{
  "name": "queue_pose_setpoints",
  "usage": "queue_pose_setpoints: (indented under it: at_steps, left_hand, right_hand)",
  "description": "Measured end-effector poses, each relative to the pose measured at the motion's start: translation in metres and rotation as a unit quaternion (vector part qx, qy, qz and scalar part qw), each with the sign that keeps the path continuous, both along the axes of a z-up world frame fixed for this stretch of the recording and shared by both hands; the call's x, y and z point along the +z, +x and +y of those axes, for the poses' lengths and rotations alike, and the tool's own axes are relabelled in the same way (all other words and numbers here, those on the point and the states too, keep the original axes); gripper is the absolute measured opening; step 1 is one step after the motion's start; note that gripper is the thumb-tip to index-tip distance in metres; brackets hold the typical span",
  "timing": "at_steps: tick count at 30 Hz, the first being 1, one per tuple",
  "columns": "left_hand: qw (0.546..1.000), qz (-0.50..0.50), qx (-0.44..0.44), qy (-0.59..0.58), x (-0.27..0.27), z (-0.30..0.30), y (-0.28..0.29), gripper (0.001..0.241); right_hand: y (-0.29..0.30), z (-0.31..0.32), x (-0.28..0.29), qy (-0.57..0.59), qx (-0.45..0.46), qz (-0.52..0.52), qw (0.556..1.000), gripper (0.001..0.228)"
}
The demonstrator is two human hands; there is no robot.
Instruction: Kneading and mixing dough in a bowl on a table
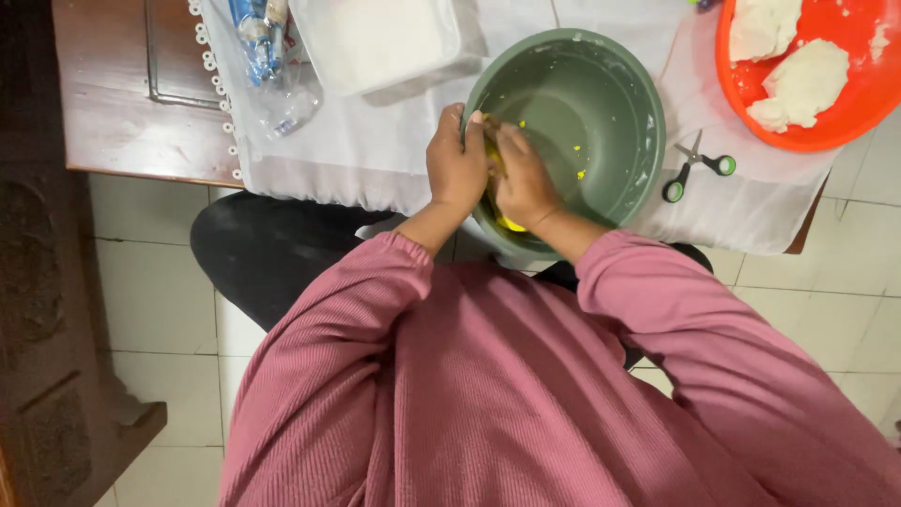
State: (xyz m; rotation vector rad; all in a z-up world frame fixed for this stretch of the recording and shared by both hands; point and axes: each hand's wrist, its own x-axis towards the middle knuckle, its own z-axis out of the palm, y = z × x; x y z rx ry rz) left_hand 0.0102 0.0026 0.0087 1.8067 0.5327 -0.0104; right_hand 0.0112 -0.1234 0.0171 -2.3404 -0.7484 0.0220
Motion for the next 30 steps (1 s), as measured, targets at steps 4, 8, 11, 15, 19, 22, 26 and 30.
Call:
queue_pose_setpoints:
  at_steps: [4, 8, 11, 15, 19, 22, 26, 30]
  left_hand:
    - [1.000, 0.012, 0.007, -0.015, 0.007, 0.001, 0.003, 0.028]
    - [1.000, 0.012, 0.000, 0.006, 0.005, -0.004, 0.001, 0.027]
    - [1.000, 0.015, 0.002, 0.008, 0.009, -0.004, 0.003, 0.027]
    - [1.000, -0.011, 0.010, 0.007, -0.002, -0.002, 0.001, 0.027]
    - [0.999, -0.033, 0.010, 0.009, -0.006, 0.003, -0.001, 0.025]
    - [0.999, -0.048, 0.010, 0.003, -0.006, 0.007, -0.001, 0.021]
    - [0.998, -0.051, 0.012, -0.016, -0.006, 0.006, -0.003, 0.024]
    - [0.998, -0.055, 0.032, -0.008, -0.014, 0.000, 0.004, 0.025]
  right_hand:
    - [0.016, -0.001, -0.059, -0.079, -0.033, 0.050, 0.995, 0.040]
    - [0.024, -0.022, -0.123, -0.120, -0.036, -0.042, 0.991, 0.031]
    - [0.033, -0.016, -0.106, -0.056, -0.027, -0.060, 0.996, 0.027]
    - [0.033, -0.012, -0.083, -0.016, -0.037, -0.051, 0.998, 0.037]
    - [0.046, -0.017, -0.068, 0.030, -0.026, 0.023, 0.999, 0.043]
    - [0.064, -0.030, -0.020, -0.006, -0.213, 0.304, 0.929, 0.059]
    - [0.065, -0.073, -0.018, -0.091, -0.127, 0.289, 0.944, 0.010]
    - [0.035, -0.088, -0.037, -0.051, 0.022, 0.337, 0.940, 0.041]
